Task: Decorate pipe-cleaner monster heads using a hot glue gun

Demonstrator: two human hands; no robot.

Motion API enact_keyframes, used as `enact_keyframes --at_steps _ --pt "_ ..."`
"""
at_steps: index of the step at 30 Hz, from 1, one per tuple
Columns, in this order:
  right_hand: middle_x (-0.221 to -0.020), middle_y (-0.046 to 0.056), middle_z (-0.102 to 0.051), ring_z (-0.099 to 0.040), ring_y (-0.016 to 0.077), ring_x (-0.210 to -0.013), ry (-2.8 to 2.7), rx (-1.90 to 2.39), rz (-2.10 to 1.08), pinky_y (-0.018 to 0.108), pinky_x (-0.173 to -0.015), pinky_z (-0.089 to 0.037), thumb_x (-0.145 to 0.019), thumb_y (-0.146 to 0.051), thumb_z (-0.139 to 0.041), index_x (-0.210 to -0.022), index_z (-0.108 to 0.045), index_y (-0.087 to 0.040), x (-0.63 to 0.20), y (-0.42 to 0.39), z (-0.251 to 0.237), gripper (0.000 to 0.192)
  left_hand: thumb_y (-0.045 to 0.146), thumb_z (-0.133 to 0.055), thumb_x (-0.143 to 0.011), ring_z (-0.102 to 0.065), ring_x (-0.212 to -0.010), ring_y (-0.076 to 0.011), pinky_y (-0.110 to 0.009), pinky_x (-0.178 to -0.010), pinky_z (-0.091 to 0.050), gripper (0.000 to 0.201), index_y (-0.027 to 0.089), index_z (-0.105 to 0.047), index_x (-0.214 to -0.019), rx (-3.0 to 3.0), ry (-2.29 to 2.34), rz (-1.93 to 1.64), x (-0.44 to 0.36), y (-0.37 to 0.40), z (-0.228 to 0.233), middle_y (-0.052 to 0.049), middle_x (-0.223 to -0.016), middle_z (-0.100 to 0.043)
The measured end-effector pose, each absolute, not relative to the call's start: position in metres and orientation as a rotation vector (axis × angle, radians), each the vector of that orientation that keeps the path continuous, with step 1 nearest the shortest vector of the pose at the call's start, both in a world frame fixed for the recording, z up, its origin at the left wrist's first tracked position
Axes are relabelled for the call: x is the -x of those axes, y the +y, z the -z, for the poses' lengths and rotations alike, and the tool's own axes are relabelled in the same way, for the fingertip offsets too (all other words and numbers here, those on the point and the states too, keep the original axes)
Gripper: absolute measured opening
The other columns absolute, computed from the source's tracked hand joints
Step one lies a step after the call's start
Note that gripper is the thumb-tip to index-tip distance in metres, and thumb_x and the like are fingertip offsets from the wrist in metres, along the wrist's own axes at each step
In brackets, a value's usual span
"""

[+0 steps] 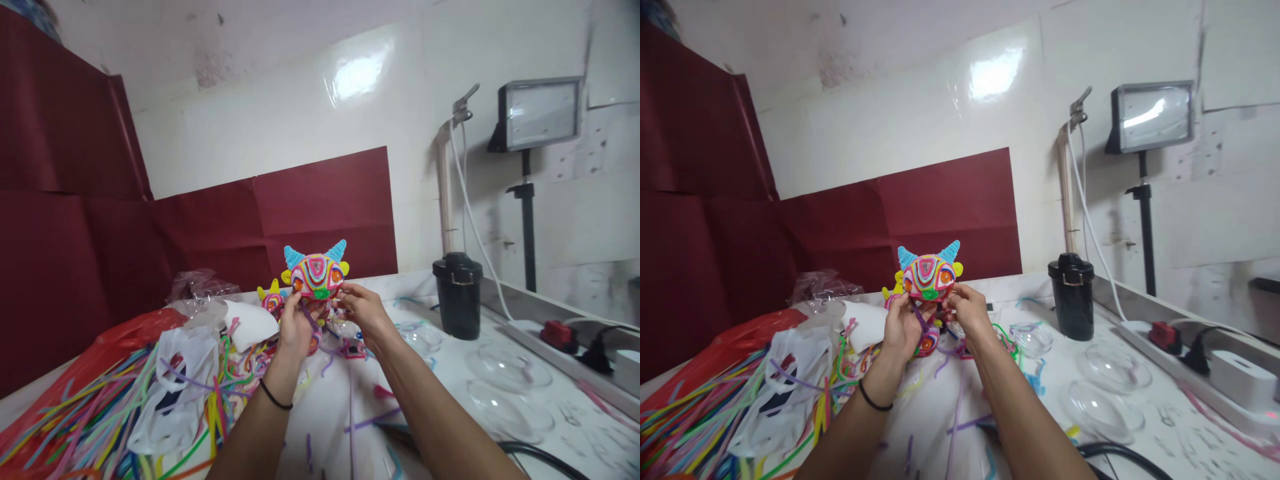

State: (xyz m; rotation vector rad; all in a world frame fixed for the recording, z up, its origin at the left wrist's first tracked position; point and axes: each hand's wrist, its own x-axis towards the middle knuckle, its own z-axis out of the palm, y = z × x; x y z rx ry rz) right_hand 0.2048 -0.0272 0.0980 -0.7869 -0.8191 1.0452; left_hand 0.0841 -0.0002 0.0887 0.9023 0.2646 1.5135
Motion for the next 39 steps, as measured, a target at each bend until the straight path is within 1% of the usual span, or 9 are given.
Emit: enact_keyframes --at_steps 4,8,13,16,19,24,30,34,39 --pt "-0.062 0.001 -0.063 -0.058 0.0142 -0.058 -0.816 0.802 -1.044 0.02 -0.045 -0.039 -0.053 -0.019 -0.061 -0.076 -0.065 -0.014 -0.205 -0.027 -0.098 0.024 0.038 -0.06 -0.081 -0.068 -0.086 -0.0211 -0.036 -0.081 -0.053 0.023 0.018 -0.066 -0.09 -0.879 0.275 -1.515 -0.083 0.002 -0.087 -0.003 -0.083 -0.072" --pt "-0.061 0.001 -0.062 -0.058 0.0146 -0.058 -0.816 0.82 -1.046 0.02 -0.046 -0.039 -0.053 -0.021 -0.063 -0.076 -0.066 -0.014 -0.205 -0.027 -0.099 0.024 0.039 -0.053 -0.087 -0.068 -0.082 -0.0183 -0.034 -0.081 -0.053 0.026 0.018 -0.066 -0.098 -0.863 0.276 -1.517 -0.082 0.006 -0.084 -0.004 -0.089 -0.072" --pt "-0.073 0.004 -0.066 -0.061 0.0167 -0.067 -0.85 0.831 -1.04 0.021 -0.048 -0.039 -0.055 -0.033 -0.069 -0.081 -0.066 -0.013 -0.204 -0.028 -0.098 0.033 0.035 -0.05 -0.09 -0.068 -0.083 -0.0171 -0.033 -0.081 -0.054 0.026 0.018 -0.067 -0.097 -0.853 0.285 -1.542 -0.083 0.005 -0.084 -0.004 -0.09 -0.073" --pt "-0.08 0.005 -0.067 -0.061 0.017 -0.072 -0.871 0.842 -1.03 0.02 -0.05 -0.04 -0.057 -0.043 -0.072 -0.083 -0.065 -0.014 -0.203 -0.029 -0.098 0.04 0.036 -0.05 -0.09 -0.068 -0.077 -0.0171 -0.034 -0.079 -0.054 0.026 0.018 -0.068 -0.093 -0.859 0.295 -1.537 -0.085 0.003 -0.083 -0.004 -0.085 -0.073" --pt "-0.084 0.005 -0.065 -0.06 0.017 -0.073 -0.852 0.873 -1.007 0.021 -0.05 -0.042 -0.054 -0.047 -0.076 -0.084 -0.063 -0.014 -0.201 -0.03 -0.098 0.046 0.036 -0.05 -0.09 -0.067 -0.074 -0.016 -0.033 -0.078 -0.054 0.026 0.018 -0.069 -0.093 -0.874 0.299 -1.528 -0.089 0.002 -0.081 -0.004 -0.084 -0.073" --pt "-0.088 0.004 -0.062 -0.058 0.016 -0.072 -0.79 0.906 -0.969 0.022 -0.048 -0.045 -0.051 -0.046 -0.08 -0.092 -0.059 -0.015 -0.199 -0.03 -0.099 0.055 0.036 -0.054 -0.088 -0.067 -0.083 -0.017 -0.031 -0.08 -0.053 0.026 0.017 -0.069 -0.099 -0.883 0.274 -1.507 -0.095 -0.001 -0.077 -0.005 -0.094 -0.073" --pt "-0.078 -0.001 -0.057 -0.058 0.0139 -0.066 -0.768 0.913 -0.943 0.021 -0.048 -0.046 -0.057 -0.047 -0.079 -0.096 -0.053 -0.018 -0.195 -0.027 -0.095 0.056 0.038 -0.061 -0.082 -0.066 -0.082 -0.0169 -0.03 -0.08 -0.051 0.027 0.017 -0.068 -0.098 -0.884 0.292 -1.509 -0.099 0.003 -0.069 -0.005 -0.093 -0.073" --pt "-0.083 0.0 -0.06 -0.062 0.0161 -0.071 -0.777 0.912 -0.912 0.022 -0.05 -0.049 -0.057 -0.046 -0.08 -0.101 -0.048 -0.018 -0.194 -0.025 -0.092 0.061 0.039 -0.066 -0.078 -0.065 -0.085 -0.017 -0.029 -0.08 -0.049 0.031 0.016 -0.067 -0.098 -0.892 0.293 -1.531 -0.102 0.007 -0.063 -0.005 -0.095 -0.072" --pt "-0.087 0.002 -0.062 -0.065 0.0191 -0.076 -0.748 0.924 -0.876 0.023 -0.051 -0.051 -0.056 -0.046 -0.081 -0.1 -0.046 -0.019 -0.191 -0.019 -0.088 0.062 0.041 -0.068 -0.076 -0.065 -0.092 -0.0193 -0.029 -0.08 -0.047 0.037 0.017 -0.065 -0.104 -0.912 0.294 -1.53 -0.105 0.009 -0.059 -0.006 -0.101 -0.07"
